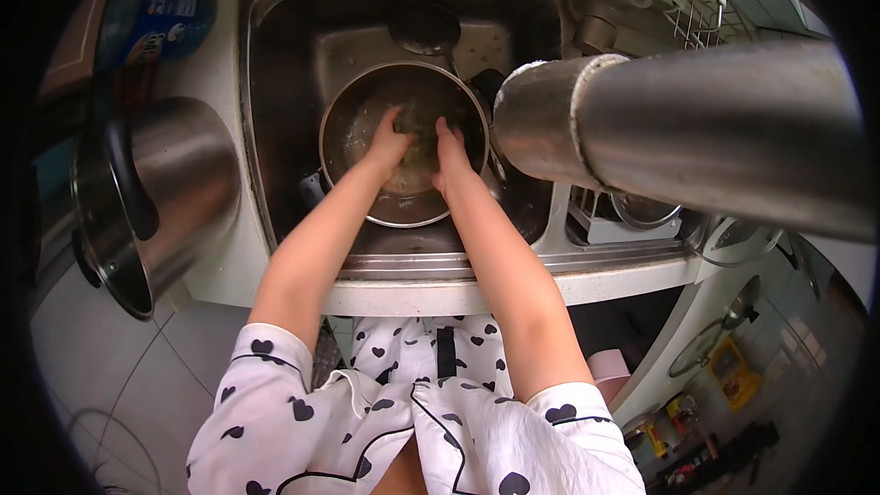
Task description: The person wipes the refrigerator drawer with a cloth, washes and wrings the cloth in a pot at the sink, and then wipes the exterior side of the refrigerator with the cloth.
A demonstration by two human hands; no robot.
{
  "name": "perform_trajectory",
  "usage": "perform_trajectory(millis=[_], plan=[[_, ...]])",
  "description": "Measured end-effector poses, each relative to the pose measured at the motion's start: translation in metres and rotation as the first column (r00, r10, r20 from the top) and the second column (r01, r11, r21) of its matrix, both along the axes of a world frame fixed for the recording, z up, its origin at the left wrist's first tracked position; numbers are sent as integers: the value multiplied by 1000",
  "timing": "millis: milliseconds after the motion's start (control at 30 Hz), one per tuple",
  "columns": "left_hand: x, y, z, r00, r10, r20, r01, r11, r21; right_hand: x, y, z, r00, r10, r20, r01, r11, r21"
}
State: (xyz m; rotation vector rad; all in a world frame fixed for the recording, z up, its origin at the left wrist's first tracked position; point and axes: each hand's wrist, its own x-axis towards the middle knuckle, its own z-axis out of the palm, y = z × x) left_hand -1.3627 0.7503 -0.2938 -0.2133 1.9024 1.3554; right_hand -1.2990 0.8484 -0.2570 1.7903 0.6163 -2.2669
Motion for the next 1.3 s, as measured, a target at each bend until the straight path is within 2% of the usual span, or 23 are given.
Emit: perform_trajectory(millis=[67, 100, 167, 200, 233, 300, 400, 433, 500, 567, 600, 700, 733, 800, 833, 867, 967, 1033, 1100, 1167, 1233, 1267, 1300], plan=[[-3, 3, 32, 990, -85, 114, 53, 965, 257, -3, 7, -15, 993, -89, -76, 77, 986, -147], [-4, 3, 48, 977, -139, 163, 67, 922, 380, -2, 12, -25, 966, -127, -225, 66, 963, -260], [2, 5, 95, 952, -306, -15, 291, 887, 358, 6, 20, -42, 844, -244, -477, -11, 882, -470], [7, 5, 121, 930, -365, -47, 357, 865, 353, 0, 20, -11, 892, -64, -448, -76, 955, -288], [18, 3, 116, 857, -404, -318, 486, 840, 241, -6, 19, 24, 922, 123, -367, -175, 978, -114], [19, 3, 148, 738, -456, -498, 566, 820, 88, -20, 2, 52, 977, -21, -211, -1, 994, -105], [12, 0, 148, 739, -416, -531, 502, 865, 21, 9, -3, 2, 718, -272, -641, -4, 919, -394], [9, 3, 135, 708, -304, -638, 435, 899, 54, 6, -9, 25, 834, -268, -482, 124, 943, -310], [-4, 2, 116, 659, -376, -652, 403, 908, -117, -10, -18, 74, 967, -173, -187, 163, 984, -71], [-22, -2, 99, 630, -475, -614, 326, 880, -346, -7, -20, 75, 984, -123, -125, 132, 989, 61], [-27, -5, 94, 655, -576, -489, 381, 811, -445, -6, -18, 75, 991, -100, -92, 112, 985, 130], [-17, -19, 40, 518, -656, -550, 181, 712, -678, 5, -5, 65, 989, 141, 39, -145, 912, 384], [-17, -21, 28, 655, -609, -447, 242, 730, -639, 11, -1, 59, 982, 180, 51, -187, 929, 319], [0, -18, 15, 578, -760, -297, 363, 566, -741, 11, -4, 42, 974, 161, 160, -196, 951, 237], [7, -16, 11, 531, -820, -213, 417, 471, -777, 10, -6, 36, 964, 155, 216, -199, 961, 194], [8, -20, 6, 331, -932, -149, 533, 315, -786, 11, -7, 31, 965, 137, 223, -175, 971, 162], [-21, -23, 22, 162, -973, -166, 591, 230, -773, 8, -6, 31, 966, 171, 192, -214, 949, 231], [-21, -16, 34, 562, -792, -239, 483, 549, -682, 5, -5, 24, 990, 77, 114, -101, 971, 218], [-16, -10, 17, 856, -475, -202, 321, 797, -511, -3, -3, 22, 994, 32, 100, -45, 992, 122], [-14, -12, -6, 951, -303, -66, 296, 950, -103, -16, 3, 28, 988, 46, 149, -39, 998, -46], [-18, -1, 50, 941, -281, 188, 205, 916, 345, -16, 10, 5, 990, -87, -110, 62, 975, -213], [-15, 2, 70, 921, -390, -15, 373, 867, 330, -8, 12, -17, 961, -169, -218, 96, 946, -308], [-8, 5, 88, 851, -481, -211, 524, 804, 282, 5, 17, -56, 873, -184, -452, -2, 925, -380]])
